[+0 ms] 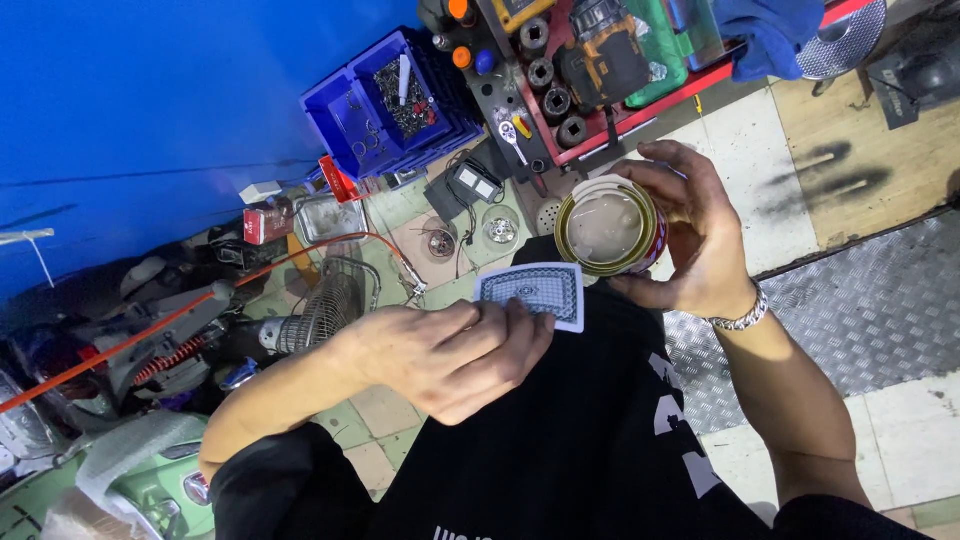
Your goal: The person cleans the edges of a motorcycle fairing using a blue cloth and a playing card, then moves to a workbench to open a can of material and uses the card to scoop it.
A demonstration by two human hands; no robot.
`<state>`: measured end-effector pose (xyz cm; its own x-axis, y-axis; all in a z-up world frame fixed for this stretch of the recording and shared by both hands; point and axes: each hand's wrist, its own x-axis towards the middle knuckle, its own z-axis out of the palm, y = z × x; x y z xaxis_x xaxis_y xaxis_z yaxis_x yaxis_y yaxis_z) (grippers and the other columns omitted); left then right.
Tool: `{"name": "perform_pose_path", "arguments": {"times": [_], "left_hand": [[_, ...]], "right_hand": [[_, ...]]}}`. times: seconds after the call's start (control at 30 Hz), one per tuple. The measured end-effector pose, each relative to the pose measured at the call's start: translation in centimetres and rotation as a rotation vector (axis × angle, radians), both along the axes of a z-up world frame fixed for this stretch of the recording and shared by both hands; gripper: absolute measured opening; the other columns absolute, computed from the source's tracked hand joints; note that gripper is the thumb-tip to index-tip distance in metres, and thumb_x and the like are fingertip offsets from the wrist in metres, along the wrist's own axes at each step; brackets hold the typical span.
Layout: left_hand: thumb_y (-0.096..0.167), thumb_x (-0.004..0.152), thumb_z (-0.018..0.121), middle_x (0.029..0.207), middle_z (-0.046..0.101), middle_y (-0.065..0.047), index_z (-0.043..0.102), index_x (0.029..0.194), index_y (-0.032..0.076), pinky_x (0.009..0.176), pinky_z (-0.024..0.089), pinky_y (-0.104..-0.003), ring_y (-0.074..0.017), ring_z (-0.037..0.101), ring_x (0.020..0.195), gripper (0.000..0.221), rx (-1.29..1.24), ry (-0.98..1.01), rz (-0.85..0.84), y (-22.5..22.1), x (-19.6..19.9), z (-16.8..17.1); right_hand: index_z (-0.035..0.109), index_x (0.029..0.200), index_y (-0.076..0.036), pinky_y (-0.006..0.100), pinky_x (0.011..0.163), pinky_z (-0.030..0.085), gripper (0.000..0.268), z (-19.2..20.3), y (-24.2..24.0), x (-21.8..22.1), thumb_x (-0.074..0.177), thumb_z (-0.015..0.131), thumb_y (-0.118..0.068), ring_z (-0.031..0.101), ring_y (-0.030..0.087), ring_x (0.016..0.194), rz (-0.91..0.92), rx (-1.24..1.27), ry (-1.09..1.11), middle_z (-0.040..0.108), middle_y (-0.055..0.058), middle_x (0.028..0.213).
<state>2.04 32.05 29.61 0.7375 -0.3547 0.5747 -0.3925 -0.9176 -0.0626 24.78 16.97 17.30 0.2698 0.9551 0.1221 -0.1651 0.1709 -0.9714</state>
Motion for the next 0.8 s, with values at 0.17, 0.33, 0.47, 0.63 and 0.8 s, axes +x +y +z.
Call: {"name": "perform_pose_path", "arguments": {"times": [0.17, 0.33, 0.47, 0.63, 0.8], "left_hand": [[-0.001, 0.092, 0.06, 0.088, 0.072, -0.013, 0.078, 0.1, 0.004, 0.057, 0.05, -0.027, -0.0186, 0.061, 0.068, 0.021, -0.139, -0.022, 0.164, 0.2, -1.0, -1.0], [-0.003, 0.089, 0.073, 0.082, 0.074, -0.013, 0.076, 0.099, -0.005, 0.048, 0.051, -0.03, -0.0184, 0.061, 0.058, 0.011, -0.925, 0.053, 0.506, -0.3, -1.2, -3.1], [-0.006, 0.086, 0.075, 0.075, 0.072, -0.013, 0.077, 0.095, -0.005, 0.044, 0.053, -0.03, -0.0183, 0.06, 0.05, 0.009, -0.942, -0.043, 0.548, -1.0, -0.5, -3.6], [-0.006, 0.085, 0.074, 0.08, 0.075, -0.017, 0.078, 0.091, -0.005, 0.049, 0.061, -0.034, -0.0226, 0.067, 0.052, 0.008, -0.752, -0.082, 0.513, -1.5, -0.2, -2.8], [-0.007, 0.085, 0.072, 0.076, 0.072, -0.018, 0.076, 0.089, -0.005, 0.045, 0.057, -0.032, -0.0235, 0.065, 0.048, 0.006, -0.682, -0.09, 0.527, -1.5, 0.8, -1.1]], "right_hand": [[0.028, 0.146, 0.009, 0.052, 0.108, 0.044, 0.115, -1.0, -0.6, -0.3, 0.054, 0.094, -0.008, 0.059, 0.038, 0.121, -0.024, 0.04, -0.037, 0.058, 0.03, 0.125], [0.027, 0.14, 0.012, 0.053, 0.104, 0.049, 0.114, -1.8, -0.8, -1.1, 0.051, 0.096, -0.006, 0.062, 0.046, 0.117, -0.093, 0.158, -0.122, 0.057, 0.036, 0.124], [0.032, 0.136, 0.011, 0.051, 0.103, 0.05, 0.107, -1.8, -0.9, -1.4, 0.053, 0.097, -0.01, 0.062, 0.045, 0.117, -0.125, 0.227, -0.132, 0.057, 0.036, 0.123], [0.034, 0.136, 0.012, 0.053, 0.105, 0.05, 0.103, -1.4, -0.5, -1.5, 0.055, 0.096, -0.005, 0.061, 0.049, 0.119, -0.102, 0.301, -0.177, 0.055, 0.038, 0.126], [0.031, 0.138, 0.01, 0.052, 0.104, 0.049, 0.105, -1.4, -0.4, -1.8, 0.056, 0.096, -0.006, 0.061, 0.048, 0.118, -0.09, 0.309, -0.2, 0.056, 0.036, 0.124]]}}
